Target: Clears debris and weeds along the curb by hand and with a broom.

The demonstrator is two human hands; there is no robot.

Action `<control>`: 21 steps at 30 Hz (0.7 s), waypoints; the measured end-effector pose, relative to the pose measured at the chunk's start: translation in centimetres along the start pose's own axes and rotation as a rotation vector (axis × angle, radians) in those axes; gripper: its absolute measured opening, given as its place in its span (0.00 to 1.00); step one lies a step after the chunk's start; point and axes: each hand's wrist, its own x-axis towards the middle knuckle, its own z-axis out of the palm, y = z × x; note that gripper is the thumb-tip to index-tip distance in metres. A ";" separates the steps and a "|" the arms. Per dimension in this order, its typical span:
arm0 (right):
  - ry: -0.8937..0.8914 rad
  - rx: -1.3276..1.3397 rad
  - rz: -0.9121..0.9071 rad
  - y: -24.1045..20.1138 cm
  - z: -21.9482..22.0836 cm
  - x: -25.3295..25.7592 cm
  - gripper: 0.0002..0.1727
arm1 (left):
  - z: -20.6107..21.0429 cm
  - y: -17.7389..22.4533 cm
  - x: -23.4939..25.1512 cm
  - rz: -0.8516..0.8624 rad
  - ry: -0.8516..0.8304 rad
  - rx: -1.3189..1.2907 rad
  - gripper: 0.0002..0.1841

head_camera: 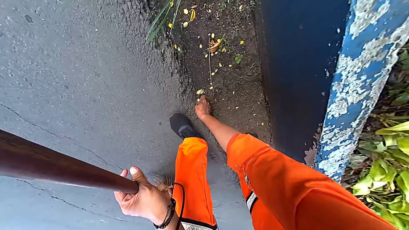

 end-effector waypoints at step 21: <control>0.090 -0.222 -0.167 2.7 -19.5 -0.9 0.33 | 0.2 3.7 4.8 -0.135 0.035 0.034 0.12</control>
